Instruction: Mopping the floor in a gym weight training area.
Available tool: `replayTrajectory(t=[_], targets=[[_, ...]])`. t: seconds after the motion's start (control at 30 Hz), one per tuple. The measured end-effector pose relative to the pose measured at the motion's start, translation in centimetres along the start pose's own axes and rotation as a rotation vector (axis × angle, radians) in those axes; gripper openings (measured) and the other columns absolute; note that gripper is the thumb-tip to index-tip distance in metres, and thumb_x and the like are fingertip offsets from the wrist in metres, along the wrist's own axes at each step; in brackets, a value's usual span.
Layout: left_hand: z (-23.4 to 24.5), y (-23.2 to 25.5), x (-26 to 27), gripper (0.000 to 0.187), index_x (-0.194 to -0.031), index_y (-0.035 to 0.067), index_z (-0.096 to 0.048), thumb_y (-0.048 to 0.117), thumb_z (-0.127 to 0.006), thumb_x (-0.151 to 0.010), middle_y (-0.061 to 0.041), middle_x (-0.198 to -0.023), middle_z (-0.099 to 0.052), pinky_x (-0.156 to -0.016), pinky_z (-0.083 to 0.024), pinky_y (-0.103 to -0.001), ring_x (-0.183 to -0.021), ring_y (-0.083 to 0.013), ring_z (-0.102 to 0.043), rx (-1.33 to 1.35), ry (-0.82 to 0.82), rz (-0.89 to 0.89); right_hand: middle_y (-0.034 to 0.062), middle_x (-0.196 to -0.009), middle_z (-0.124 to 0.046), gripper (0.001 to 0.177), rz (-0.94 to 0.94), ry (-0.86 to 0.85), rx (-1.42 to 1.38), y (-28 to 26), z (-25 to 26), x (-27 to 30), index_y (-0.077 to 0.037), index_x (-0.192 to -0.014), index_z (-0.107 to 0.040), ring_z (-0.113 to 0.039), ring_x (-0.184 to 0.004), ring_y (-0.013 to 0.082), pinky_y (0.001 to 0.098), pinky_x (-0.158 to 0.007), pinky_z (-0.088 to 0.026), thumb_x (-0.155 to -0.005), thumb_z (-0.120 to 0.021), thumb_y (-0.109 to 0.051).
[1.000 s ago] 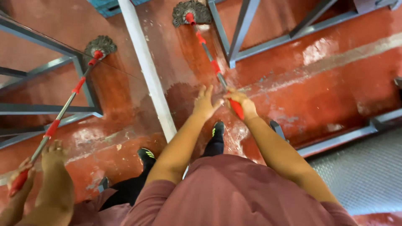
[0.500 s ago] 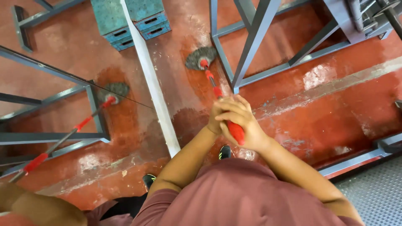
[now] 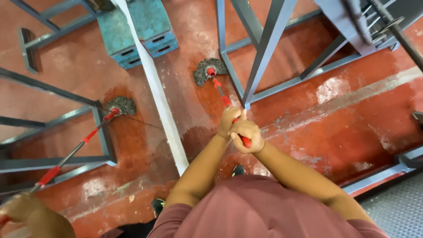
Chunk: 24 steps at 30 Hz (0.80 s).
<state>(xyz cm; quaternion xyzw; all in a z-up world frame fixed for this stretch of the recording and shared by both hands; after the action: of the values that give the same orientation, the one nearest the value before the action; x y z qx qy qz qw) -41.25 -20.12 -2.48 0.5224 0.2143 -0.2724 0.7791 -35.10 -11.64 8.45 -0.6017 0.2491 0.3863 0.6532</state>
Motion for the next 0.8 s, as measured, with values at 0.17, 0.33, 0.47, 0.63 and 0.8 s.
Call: replayTrajectory(t=[0.17, 0.33, 0.47, 0.63, 0.8], targets=[[-3.7, -5.6, 7.4, 0.014, -0.088, 0.013, -0.051, 0.016, -0.059, -0.1, -0.013, -0.102, -0.057, -0.097, -0.043, -0.047, -0.107, -0.0404, -0.055, 0.065, -0.176, 0.19, 0.0162, -0.072, -0.065, 0.023, -0.014, -0.083, 0.055, 1.6, -0.5, 5.9, -0.002, -0.079, -0.07, -0.065, -0.059, 0.0375, 0.0431, -0.056, -0.055, -0.096, -0.06, -0.013], [-4.1, -2.2, 9.9, 0.009, -0.094, 0.012, -0.055, 0.013, -0.064, -0.096, -0.02, -0.129, -0.062, -0.12, -0.03, -0.056, -0.139, -0.0486, -0.045, 0.112, -0.208, 0.31, 0.0202, -0.073, -0.062, 0.02, 0.009, -0.091, 0.089, -1.9, 0.1, 8.1, 0.003, -0.081, -0.068, -0.064, -0.062, 0.041, 0.0457, -0.06, -0.056, -0.096, -0.061, -0.009], [-7.7, 0.3, 12.5, 0.007, -0.091, 0.011, -0.055, 0.009, -0.061, -0.094, -0.019, -0.126, -0.063, -0.122, -0.031, -0.054, -0.138, -0.0464, -0.046, 0.111, -0.26, 0.355, 0.0182, -0.075, -0.065, 0.02, -0.004, -0.077, 0.068, -5.7, 2.9, 10.9, 0.002, -0.083, -0.07, -0.065, -0.064, 0.0392, 0.0455, -0.06, -0.057, -0.096, -0.061, -0.009], [-8.3, 14.3, 11.9, 0.017, -0.078, 0.017, -0.054, 0.017, -0.057, -0.095, -0.006, -0.093, -0.063, -0.105, -0.04, -0.045, -0.101, -0.0287, -0.063, 0.074, -0.193, 0.244, 0.0166, -0.075, -0.065, 0.017, -0.052, -0.074, 0.069, -14.5, 7.5, 12.9, 0.001, -0.086, -0.071, -0.065, -0.063, 0.0387, 0.0455, -0.059, -0.056, -0.096, -0.062, -0.009], [-7.1, 27.8, 10.6, 0.033, -0.072, 0.022, -0.057, 0.039, -0.054, -0.1, 0.004, -0.073, -0.056, -0.093, -0.045, -0.034, -0.077, -0.02, -0.058, 0.176, -0.2, 0.164, 0.0172, -0.074, -0.063, 0.013, -0.088, -0.117, -0.013, -25.3, 11.4, 10.2, 0.0, -0.092, -0.074, -0.063, -0.061, 0.0386, 0.0458, -0.055, -0.053, -0.093, -0.067, -0.01]])
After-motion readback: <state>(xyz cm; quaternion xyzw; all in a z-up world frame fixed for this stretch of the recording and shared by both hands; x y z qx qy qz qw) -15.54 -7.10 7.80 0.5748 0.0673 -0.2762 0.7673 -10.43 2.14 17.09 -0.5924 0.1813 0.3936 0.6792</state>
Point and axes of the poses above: each hand's wrist, its own x-axis away from the middle knuckle, its own z-axis out of the back of the hand, y = z × x, the point moved 7 cm from there along -x, towards the middle knuckle
